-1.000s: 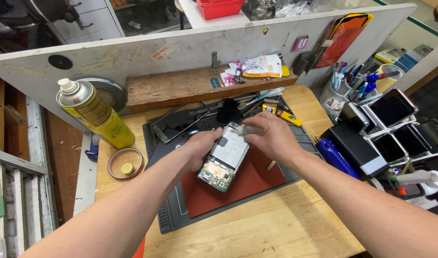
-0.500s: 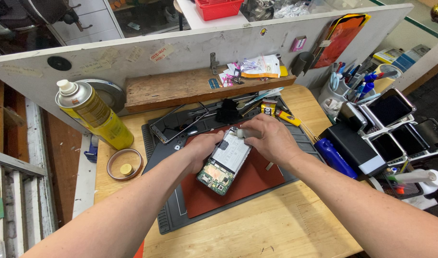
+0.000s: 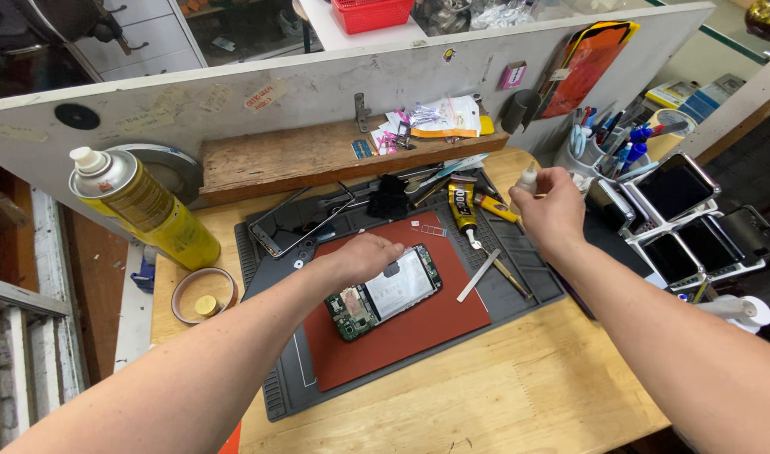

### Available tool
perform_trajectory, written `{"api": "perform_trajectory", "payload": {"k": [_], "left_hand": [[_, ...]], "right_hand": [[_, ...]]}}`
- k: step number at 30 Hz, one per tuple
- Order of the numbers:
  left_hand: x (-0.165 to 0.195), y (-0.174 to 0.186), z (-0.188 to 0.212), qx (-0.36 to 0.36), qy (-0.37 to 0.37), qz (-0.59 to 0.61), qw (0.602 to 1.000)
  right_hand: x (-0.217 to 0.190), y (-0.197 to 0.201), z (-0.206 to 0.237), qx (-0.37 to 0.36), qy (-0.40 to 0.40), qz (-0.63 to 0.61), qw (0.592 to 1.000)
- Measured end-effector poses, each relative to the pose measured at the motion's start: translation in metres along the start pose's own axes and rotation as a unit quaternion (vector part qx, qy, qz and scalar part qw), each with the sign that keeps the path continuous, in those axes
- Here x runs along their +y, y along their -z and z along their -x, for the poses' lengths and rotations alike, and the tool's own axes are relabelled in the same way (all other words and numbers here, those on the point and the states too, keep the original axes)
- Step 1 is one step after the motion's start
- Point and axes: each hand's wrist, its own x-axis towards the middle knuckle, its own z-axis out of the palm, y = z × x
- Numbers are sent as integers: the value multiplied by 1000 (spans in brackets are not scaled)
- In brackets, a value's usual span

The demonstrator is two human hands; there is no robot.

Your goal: The person uses a metal spudger to pry open the back cover of a smartphone, then removes the battery and other internal components. The person handles the phone and its parts on a workbench with various tools.

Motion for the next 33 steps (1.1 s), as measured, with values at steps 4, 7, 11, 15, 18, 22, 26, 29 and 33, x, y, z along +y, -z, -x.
{"api": "perform_trajectory", "payload": {"k": [4, 7, 11, 15, 18, 22, 26, 29, 33], "left_hand": [[9, 3, 5, -10, 66, 22, 998], [11, 10, 16, -31, 92, 128, 987], [7, 16, 28, -22, 34, 128, 991], [1, 15, 29, -21, 58, 125, 990], [-3, 12, 26, -22, 53, 130, 990], [-10, 3, 19, -19, 73, 202, 976], [-22, -11, 8, -23, 94, 334, 938], [-34, -25, 3, -14, 91, 405, 910], [-47, -35, 1, -1, 73, 431, 900]], "right_hand": [[27, -16, -32, 9, -6, 49, 999], [44, -29, -47, -1, -39, 63, 997], [56, -34, -58, -14, -34, 95, 995], [48, -23, -46, -3, 35, 135, 990], [26, -11, -20, 34, 69, 140, 987], [-12, -7, 44, -31, 188, 49, 980], [-50, -37, 105, -201, 115, -43, 972], [-64, -56, 131, -186, 112, -20, 976], [-65, -67, 150, -174, 113, -6, 978]]}}
